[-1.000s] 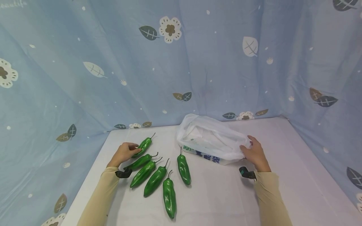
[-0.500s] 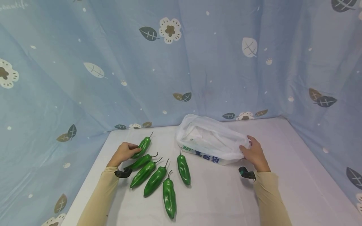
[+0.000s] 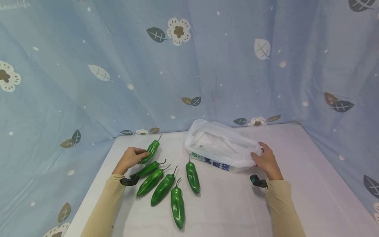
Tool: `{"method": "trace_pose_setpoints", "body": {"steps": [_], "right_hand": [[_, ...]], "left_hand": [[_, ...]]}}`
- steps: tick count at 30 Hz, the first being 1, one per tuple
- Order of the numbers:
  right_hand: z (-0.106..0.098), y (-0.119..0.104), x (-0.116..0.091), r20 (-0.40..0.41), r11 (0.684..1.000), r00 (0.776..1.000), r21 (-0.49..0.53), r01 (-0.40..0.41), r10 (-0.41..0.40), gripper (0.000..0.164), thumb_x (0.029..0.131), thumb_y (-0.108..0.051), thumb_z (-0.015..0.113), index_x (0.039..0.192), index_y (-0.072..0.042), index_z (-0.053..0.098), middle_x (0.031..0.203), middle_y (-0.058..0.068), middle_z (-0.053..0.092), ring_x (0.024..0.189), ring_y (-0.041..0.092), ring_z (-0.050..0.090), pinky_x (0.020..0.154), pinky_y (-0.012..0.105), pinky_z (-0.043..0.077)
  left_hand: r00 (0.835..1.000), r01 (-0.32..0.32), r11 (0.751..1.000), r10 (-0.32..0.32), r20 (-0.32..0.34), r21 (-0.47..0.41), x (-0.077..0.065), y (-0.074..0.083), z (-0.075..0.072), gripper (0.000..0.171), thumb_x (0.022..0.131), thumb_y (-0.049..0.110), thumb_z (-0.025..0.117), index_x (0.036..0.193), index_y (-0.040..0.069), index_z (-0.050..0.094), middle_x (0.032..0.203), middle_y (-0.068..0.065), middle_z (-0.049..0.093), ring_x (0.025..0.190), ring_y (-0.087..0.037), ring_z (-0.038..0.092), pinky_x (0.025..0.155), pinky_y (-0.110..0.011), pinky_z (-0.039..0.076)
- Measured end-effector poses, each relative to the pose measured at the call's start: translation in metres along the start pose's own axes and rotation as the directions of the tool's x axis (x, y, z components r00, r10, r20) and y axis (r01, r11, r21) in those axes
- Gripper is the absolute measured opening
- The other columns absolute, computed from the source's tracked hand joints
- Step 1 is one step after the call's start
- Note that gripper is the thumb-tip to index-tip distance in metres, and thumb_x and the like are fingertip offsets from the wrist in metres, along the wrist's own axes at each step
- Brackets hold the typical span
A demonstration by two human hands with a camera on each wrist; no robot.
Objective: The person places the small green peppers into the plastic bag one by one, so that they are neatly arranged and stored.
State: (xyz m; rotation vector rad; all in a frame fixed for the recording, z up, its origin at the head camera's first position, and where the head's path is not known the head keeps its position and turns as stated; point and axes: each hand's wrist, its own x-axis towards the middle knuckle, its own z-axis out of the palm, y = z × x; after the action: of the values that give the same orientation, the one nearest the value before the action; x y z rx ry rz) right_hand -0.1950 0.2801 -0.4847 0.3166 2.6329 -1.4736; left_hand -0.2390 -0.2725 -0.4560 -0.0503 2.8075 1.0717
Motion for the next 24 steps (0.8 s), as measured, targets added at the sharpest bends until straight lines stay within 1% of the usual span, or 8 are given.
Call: {"method": "trace_pose_setpoints", "body": {"steps": [4, 11, 18, 24], "right_hand": [[-0.001, 0.0, -0.001, 0.001, 1.0, 1.0, 0.001, 0.006, -0.006, 0.077, 0.106, -0.02, 0.051, 0.163, 0.007, 0.007, 0.158, 0.045, 0.021, 0.131, 0.057, 0.046, 0.083, 0.044, 0.065], [-0.003, -0.001, -0.006, 0.02, 0.999, 0.999, 0.019, 0.037, -0.038, 0.077, 0.107, -0.019, 0.05, 0.163, 0.008, 0.005, 0.158, 0.047, 0.018, 0.128, 0.06, 0.048, 0.078, 0.041, 0.065], [-0.003, -0.001, -0.005, 0.019, 0.999, 0.999, 0.011, 0.035, -0.035, 0.077, 0.107, -0.022, 0.05, 0.163, 0.006, 0.005, 0.158, 0.046, 0.019, 0.129, 0.058, 0.048, 0.078, 0.04, 0.065], [-0.003, -0.003, -0.006, 0.022, 0.999, 0.999, 0.013, 0.033, -0.033, 0.077, 0.107, -0.022, 0.05, 0.163, 0.007, 0.005, 0.158, 0.046, 0.018, 0.129, 0.058, 0.048, 0.079, 0.041, 0.065]], "left_hand": [[1.0, -0.003, 0.999, 0.003, 0.001, -0.051, -0.003, 0.008, 0.001, 0.048, 0.098, 0.036, 0.07, 0.131, 0.001, 0.07, 0.127, -0.022, 0.071, 0.102, -0.029, 0.073, 0.081, -0.038, 0.063], [1.0, -0.004, 0.99, 0.004, 0.004, -0.139, -0.011, 0.026, 0.004, 0.049, 0.097, 0.038, 0.072, 0.131, 0.004, 0.07, 0.128, -0.019, 0.072, 0.108, -0.029, 0.072, 0.083, -0.037, 0.063], [1.0, -0.017, 0.985, 0.016, -0.007, -0.169, -0.019, 0.04, 0.008, 0.048, 0.097, 0.04, 0.072, 0.131, 0.007, 0.071, 0.128, -0.016, 0.073, 0.113, -0.029, 0.071, 0.084, -0.036, 0.063], [1.0, -0.031, 0.982, 0.029, -0.012, -0.184, -0.024, 0.05, 0.011, 0.045, 0.097, 0.039, 0.073, 0.129, 0.008, 0.072, 0.126, -0.015, 0.073, 0.112, -0.028, 0.071, 0.085, -0.036, 0.062]]}}
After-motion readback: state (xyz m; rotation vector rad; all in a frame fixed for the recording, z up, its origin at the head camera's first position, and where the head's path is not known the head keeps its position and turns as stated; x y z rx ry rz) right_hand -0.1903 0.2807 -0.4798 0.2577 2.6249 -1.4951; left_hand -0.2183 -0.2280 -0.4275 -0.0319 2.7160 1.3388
